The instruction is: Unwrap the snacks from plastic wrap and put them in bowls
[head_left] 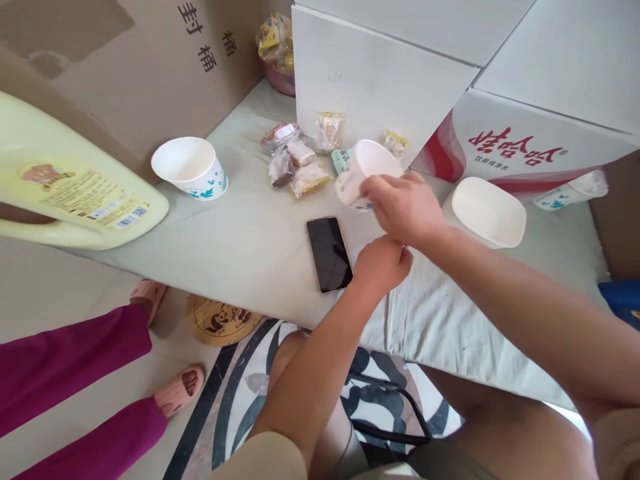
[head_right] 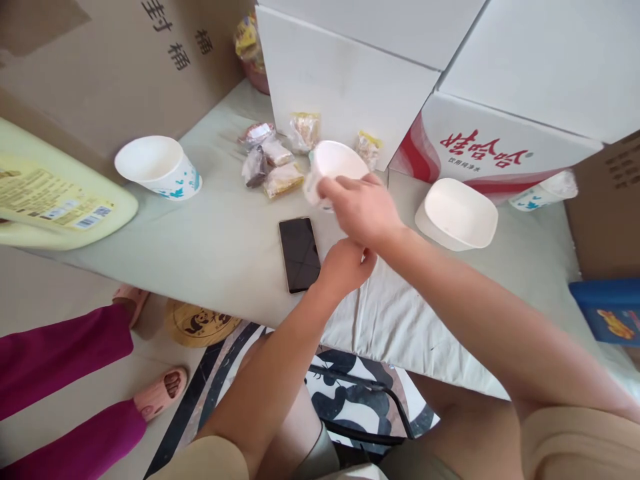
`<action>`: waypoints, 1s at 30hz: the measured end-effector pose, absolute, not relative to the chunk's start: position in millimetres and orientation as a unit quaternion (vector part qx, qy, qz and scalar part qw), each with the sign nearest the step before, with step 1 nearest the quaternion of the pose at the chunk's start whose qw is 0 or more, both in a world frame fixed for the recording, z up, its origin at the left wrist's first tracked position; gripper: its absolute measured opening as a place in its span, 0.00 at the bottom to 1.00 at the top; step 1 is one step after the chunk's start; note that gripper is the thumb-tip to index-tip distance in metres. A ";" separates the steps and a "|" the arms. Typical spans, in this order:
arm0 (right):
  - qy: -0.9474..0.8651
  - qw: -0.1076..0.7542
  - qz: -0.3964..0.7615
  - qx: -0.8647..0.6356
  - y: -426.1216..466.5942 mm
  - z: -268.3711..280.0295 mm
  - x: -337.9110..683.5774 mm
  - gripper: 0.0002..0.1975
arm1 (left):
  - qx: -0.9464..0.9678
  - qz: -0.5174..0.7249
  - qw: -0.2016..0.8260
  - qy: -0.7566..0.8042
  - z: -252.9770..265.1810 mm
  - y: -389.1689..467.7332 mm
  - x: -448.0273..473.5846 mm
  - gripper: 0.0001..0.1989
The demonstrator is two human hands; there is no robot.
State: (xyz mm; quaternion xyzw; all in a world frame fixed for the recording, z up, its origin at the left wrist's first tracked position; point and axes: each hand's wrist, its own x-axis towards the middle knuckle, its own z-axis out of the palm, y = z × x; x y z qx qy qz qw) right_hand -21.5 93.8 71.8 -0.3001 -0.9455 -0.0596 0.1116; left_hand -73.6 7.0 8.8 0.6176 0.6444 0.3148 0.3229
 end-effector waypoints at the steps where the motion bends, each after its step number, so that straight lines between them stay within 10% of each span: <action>1: -0.938 0.107 -0.069 -0.322 101.5 65.4 -6.8 0.15 | 0.630 0.310 0.322 0.635 9.2 6.4 -72.1 0.12; 6: -0.955 0.037 0.005 -0.295 118.2 42.7 29.8 0.13 | 0.665 0.259 0.330 0.618 9.8 6.8 -62.2 0.15; 13: -0.896 0.182 0.031 -0.403 165.7 59.6 11.3 0.09 | 0.675 0.260 0.358 0.591 11.5 10.2 -59.8 0.14; 18: -0.855 0.090 0.058 -0.508 223.4 53.6 -14.0 0.27 | 0.661 0.252 0.372 0.600 10.9 13.7 -63.9 0.13; 23: -0.818 0.062 0.044 -0.570 232.0 36.9 -19.2 0.23 | 0.663 0.260 0.379 0.592 10.7 14.8 -66.5 0.14; 30: -0.800 0.201 0.050 -0.563 220.5 48.1 24.4 0.20 | 0.671 0.272 0.372 0.580 9.0 12.6 -58.9 0.13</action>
